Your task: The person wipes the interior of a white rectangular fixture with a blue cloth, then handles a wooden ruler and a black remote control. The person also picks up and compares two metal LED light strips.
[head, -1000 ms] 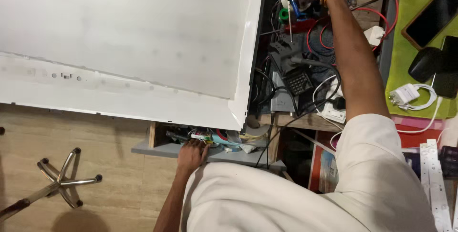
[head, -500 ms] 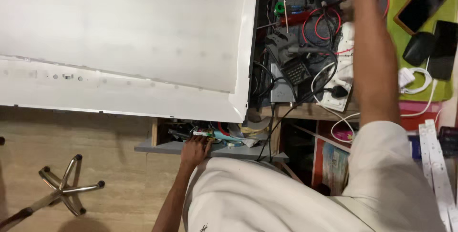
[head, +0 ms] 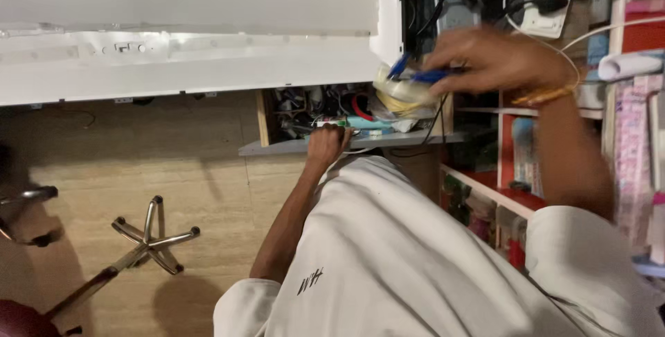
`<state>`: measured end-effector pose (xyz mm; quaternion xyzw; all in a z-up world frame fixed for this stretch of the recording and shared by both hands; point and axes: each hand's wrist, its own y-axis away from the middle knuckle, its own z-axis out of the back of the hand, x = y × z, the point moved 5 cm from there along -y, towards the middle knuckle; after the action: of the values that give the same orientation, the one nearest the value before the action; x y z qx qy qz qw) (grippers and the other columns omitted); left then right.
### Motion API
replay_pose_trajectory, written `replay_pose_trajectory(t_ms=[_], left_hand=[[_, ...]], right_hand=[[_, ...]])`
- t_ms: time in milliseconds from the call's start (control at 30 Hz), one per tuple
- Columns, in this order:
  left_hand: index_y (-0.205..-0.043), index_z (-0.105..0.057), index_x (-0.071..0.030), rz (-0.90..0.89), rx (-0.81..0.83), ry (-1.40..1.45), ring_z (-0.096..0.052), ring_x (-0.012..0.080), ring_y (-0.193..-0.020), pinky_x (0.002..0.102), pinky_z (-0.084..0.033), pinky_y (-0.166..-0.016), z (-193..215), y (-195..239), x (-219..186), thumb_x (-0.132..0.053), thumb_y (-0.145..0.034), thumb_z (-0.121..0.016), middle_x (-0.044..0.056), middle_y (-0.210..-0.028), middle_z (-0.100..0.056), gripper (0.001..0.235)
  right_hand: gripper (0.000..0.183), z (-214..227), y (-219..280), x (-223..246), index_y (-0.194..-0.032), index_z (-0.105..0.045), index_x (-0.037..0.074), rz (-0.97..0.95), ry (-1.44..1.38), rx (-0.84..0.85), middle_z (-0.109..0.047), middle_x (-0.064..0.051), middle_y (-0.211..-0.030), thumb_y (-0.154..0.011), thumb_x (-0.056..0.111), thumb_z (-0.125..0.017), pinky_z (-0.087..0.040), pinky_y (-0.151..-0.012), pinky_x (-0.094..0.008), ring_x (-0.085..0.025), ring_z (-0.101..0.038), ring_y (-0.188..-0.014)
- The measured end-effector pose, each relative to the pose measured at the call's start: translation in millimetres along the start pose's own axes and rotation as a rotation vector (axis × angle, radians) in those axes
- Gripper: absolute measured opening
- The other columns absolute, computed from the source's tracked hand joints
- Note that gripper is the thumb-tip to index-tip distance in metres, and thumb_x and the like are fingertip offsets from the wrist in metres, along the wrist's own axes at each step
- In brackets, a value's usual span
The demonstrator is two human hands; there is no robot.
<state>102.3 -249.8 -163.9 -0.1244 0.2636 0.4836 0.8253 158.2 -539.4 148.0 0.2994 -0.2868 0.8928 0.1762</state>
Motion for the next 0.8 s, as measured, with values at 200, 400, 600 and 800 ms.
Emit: replay_pose_trajectory(t_ms=[200, 400, 600, 800], left_hand=[[-0.075, -0.071, -0.003, -0.117, 0.015, 0.020, -0.068, 0.0373, -0.067, 0.049, -0.054, -0.060, 11.7, 22.1, -15.7, -0.038, -0.099, -0.062, 0.020, -0.077, -0.069, 0.043], [-0.080, -0.069, -0.002, -0.233, -0.004, 0.043, -0.068, 0.0361, -0.083, 0.048, -0.055, -0.070, 17.6, 59.9, -29.2, -0.030, -0.102, -0.058, 0.019, -0.084, -0.070, 0.038], [-0.089, -0.068, -0.001, -0.227, -0.081, 0.067, -0.067, 0.0379, -0.082, 0.049, -0.053, -0.068, 32.9, 76.8, -43.5, -0.031, -0.101, -0.058, 0.021, -0.090, -0.069, 0.034], [-0.091, -0.070, -0.005, 0.008, 0.143, 0.126, -0.068, 0.0398, -0.076, 0.051, -0.053, -0.067, 27.2, 71.1, -39.8, -0.035, -0.102, -0.055, 0.020, -0.086, -0.070, 0.036]], right_hand=[[0.039, -189.8, 6.3, -56.5, -0.113, -0.078, 0.015, -0.930, 0.252, 0.277, -0.072, -0.016, -0.082, -0.082, 0.039, -0.079, -0.051, -0.077, -0.045, -0.031, -0.069, -0.081], [0.031, -224.5, 6.1, -35.5, -0.114, -0.079, 0.013, -1.000, 0.252, -0.059, -0.073, -0.014, -0.083, -0.086, 0.025, -0.079, -0.052, -0.070, -0.041, -0.027, -0.068, -0.076], [0.027, -135.3, 21.4, -8.0, -0.114, -0.076, 0.004, -0.776, 0.019, -0.550, -0.067, -0.009, -0.095, -0.091, 0.017, -0.082, -0.052, -0.071, -0.032, -0.016, -0.062, -0.085], [0.017, 31.0, 53.1, -16.8, -0.111, -0.078, 0.003, -0.609, 0.695, -0.730, -0.075, -0.010, -0.104, -0.101, 0.014, -0.085, -0.054, -0.090, -0.040, -0.020, -0.066, -0.099]])
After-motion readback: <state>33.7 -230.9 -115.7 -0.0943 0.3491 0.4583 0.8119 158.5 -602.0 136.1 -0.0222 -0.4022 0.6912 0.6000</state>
